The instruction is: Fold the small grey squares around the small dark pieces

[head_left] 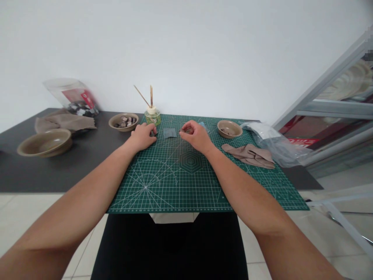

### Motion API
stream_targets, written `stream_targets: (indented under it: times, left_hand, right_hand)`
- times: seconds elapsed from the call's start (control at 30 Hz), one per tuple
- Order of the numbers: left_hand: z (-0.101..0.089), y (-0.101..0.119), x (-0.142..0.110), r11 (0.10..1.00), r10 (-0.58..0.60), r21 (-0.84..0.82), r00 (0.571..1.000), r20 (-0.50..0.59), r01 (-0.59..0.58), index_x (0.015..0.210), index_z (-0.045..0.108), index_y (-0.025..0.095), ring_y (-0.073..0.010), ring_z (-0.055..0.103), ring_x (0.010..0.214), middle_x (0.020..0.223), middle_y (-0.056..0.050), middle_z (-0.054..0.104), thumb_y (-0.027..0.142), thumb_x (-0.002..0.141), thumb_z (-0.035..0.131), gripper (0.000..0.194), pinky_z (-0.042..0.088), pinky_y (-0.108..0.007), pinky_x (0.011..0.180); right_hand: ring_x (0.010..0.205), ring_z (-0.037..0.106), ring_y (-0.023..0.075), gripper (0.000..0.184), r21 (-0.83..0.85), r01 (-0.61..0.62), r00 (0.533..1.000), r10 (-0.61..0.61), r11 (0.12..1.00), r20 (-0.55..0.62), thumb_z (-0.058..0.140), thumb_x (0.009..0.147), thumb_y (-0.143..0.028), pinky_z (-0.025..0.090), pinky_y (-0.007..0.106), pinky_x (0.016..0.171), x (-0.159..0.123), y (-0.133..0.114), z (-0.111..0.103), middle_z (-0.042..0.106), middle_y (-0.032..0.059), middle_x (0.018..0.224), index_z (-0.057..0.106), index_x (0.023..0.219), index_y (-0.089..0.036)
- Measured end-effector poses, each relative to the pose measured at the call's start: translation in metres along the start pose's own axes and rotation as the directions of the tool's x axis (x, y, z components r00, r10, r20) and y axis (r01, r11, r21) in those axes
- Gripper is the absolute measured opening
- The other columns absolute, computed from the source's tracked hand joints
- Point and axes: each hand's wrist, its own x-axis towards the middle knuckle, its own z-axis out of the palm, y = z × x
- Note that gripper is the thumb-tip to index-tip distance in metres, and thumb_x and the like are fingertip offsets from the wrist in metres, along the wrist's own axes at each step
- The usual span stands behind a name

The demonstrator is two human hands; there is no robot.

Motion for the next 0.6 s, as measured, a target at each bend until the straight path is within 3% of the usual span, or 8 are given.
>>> stream_targets:
  times: [0.1,0.2,0.6]
  left_hand:
    - [0.001,0.010,-0.005,0.992,-0.069,0.107,0.995,0.066,0.062,0.124,0.064,0.025,-0.0425,0.051,0.128,0.133,-0.018,0.056,0.029,0.087,0.054,0.039,0.049,-0.060,0.098]
    - [0.002,0.017,-0.008,0.990,-0.082,0.121,0.992,0.091,0.070,0.140,0.058,0.032,-0.0432,0.048,0.133,0.140,-0.017,0.052,0.035,0.094,0.046,0.048,0.045,-0.064,0.102]
    - [0.011,0.019,-0.005,0.987,-0.059,0.154,0.995,0.082,0.046,0.146,0.057,0.033,-0.0419,0.045,0.138,0.144,-0.016,0.051,0.051,0.096,0.038,0.056,0.040,-0.063,0.109]
  right_hand:
    - [0.063,0.052,0.0125,0.023,0.006,0.001,1.000,-0.001,1.000,0.000,0.069,0.075,-0.039,0.045,0.030,0.068,0.000,0.000,0.001,0.073,0.0002,0.089,0.062,0.088,-0.021]
    - [0.062,0.051,0.0125,0.022,0.013,0.002,1.000,-0.002,1.000,0.000,0.069,0.074,-0.039,0.045,0.030,0.067,-0.001,-0.001,0.001,0.073,0.0001,0.088,0.062,0.087,-0.021]
    - [0.062,0.050,0.0128,0.022,-0.008,-0.004,1.000,0.004,1.000,0.014,0.068,0.075,-0.039,0.043,0.030,0.066,-0.001,-0.003,0.001,0.072,-0.0001,0.088,0.062,0.087,-0.022]
